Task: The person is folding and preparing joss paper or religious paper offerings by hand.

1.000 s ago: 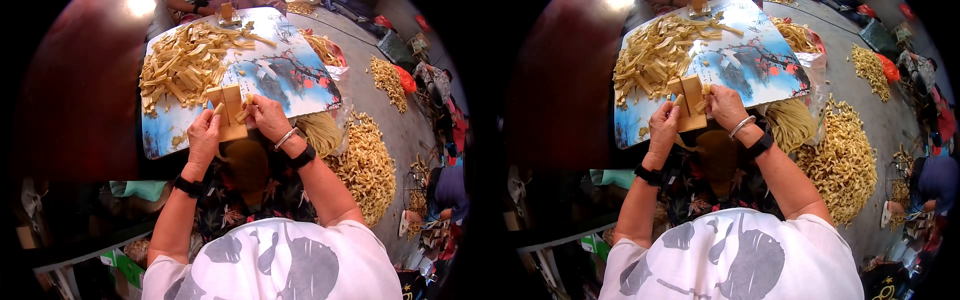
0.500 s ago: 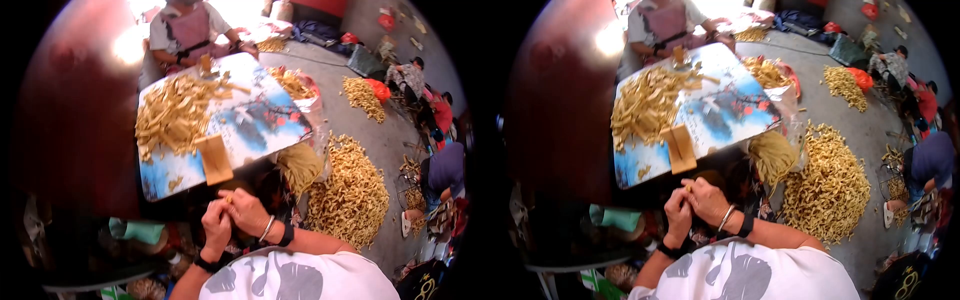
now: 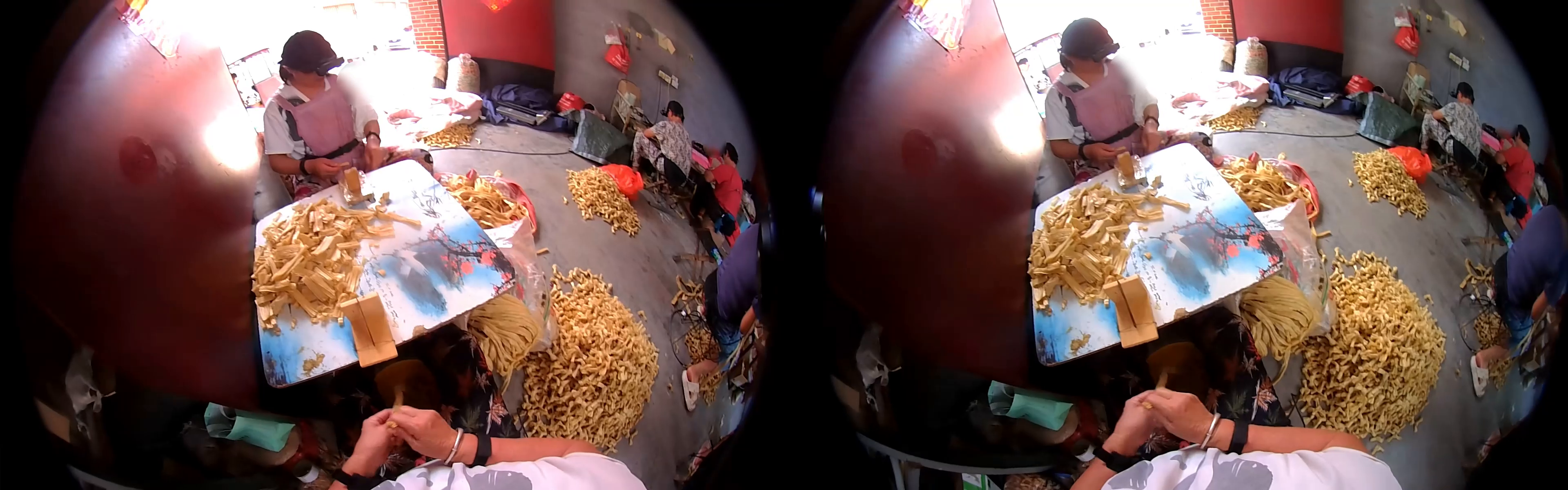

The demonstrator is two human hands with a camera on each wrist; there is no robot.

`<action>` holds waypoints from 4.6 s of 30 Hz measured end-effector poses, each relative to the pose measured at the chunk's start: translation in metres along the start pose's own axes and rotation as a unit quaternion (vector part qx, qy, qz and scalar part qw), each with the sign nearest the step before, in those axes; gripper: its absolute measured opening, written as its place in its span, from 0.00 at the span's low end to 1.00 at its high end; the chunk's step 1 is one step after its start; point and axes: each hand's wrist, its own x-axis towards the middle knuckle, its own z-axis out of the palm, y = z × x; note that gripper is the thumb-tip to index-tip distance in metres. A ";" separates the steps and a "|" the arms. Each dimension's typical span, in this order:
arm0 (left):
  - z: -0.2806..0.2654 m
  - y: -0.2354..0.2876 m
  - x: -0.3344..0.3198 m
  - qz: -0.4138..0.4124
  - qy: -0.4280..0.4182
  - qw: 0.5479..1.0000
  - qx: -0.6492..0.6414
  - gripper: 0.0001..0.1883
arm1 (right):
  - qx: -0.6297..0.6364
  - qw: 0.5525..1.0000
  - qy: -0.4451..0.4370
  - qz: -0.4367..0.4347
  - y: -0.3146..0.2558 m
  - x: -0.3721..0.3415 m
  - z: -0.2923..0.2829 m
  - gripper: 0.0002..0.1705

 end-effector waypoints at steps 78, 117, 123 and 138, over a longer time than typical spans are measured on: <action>-0.010 0.025 -0.005 0.217 0.175 0.947 0.162 0.06 | 0.202 0.925 -0.032 0.319 0.056 0.035 0.019 0.14; -0.012 0.014 0.019 0.135 0.053 0.982 0.118 0.06 | 0.281 0.865 -0.102 0.403 0.056 0.045 -0.006 0.06; -0.012 0.027 -0.004 0.081 0.036 0.987 0.133 0.07 | 0.332 0.843 -0.067 0.417 0.049 0.037 -0.028 0.06; 0.011 0.161 0.040 0.373 0.102 0.816 0.430 0.08 | 0.030 0.988 0.085 0.123 0.035 0.143 -0.055 0.07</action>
